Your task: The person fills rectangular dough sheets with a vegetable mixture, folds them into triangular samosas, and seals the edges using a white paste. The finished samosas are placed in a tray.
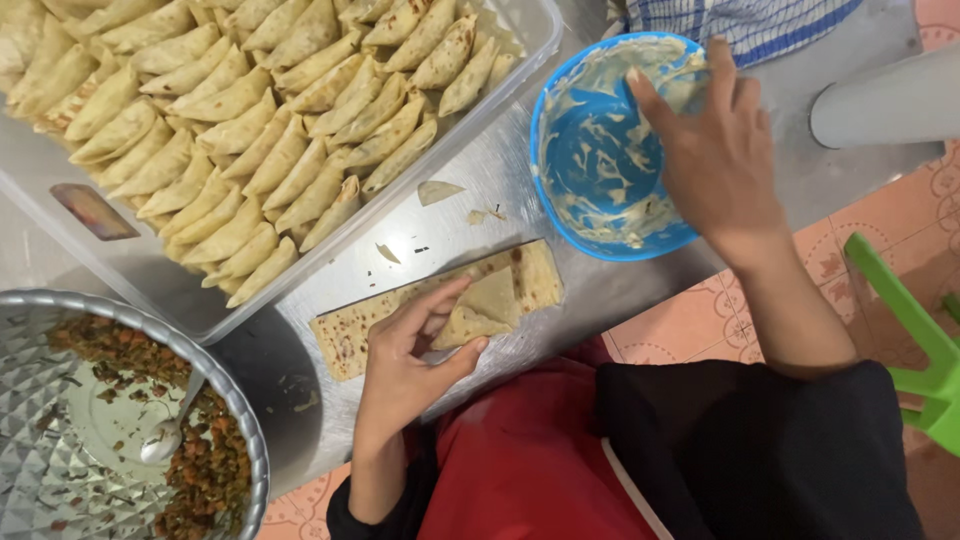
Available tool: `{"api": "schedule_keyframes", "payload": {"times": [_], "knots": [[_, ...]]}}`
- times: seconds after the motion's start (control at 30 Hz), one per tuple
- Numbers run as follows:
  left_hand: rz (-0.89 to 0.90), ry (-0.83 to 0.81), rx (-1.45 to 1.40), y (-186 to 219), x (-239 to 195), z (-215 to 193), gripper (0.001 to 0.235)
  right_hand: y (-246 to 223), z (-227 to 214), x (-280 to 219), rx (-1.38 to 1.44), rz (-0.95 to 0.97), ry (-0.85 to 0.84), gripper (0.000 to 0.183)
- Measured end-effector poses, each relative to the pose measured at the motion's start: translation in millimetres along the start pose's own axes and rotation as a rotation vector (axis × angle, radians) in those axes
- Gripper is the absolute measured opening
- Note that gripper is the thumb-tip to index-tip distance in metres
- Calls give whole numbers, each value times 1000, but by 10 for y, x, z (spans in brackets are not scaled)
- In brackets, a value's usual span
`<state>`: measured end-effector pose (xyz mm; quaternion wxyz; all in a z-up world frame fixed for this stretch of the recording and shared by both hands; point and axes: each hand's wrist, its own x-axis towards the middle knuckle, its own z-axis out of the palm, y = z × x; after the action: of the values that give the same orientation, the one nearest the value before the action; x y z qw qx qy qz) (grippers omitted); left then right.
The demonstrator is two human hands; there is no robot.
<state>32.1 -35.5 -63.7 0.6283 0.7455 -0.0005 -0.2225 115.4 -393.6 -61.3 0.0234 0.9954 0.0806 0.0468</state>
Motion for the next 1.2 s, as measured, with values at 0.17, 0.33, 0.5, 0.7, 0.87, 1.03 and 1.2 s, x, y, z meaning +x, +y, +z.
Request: {"api": "schedule_keyframes", "payload": {"times": [0.17,0.33,0.5,0.7,0.87,1.03,1.2], "knots": [[156,-12,33,37,36,0,41,-69,256,28,-188,15,-39,63],[80,33,-94,-6,29,17,37,-46,262,-10,-205,-65,31,40],[108,61,-100,7,45,82,38,113,307,-30,193,-21,108,29],[71,119,-228,151,101,196,47,400,-284,17,717,-33,223,32],[74,12,-412,273,125,262,46,-42,-1049,33,967,-60,52,43],[39,33,-212,396,99,284,63,-810,-1083,164,1131,-514,-152,58],[82,-50,-414,470,23,254,67,-1237,-972,223,1042,-592,-172,54]]}}
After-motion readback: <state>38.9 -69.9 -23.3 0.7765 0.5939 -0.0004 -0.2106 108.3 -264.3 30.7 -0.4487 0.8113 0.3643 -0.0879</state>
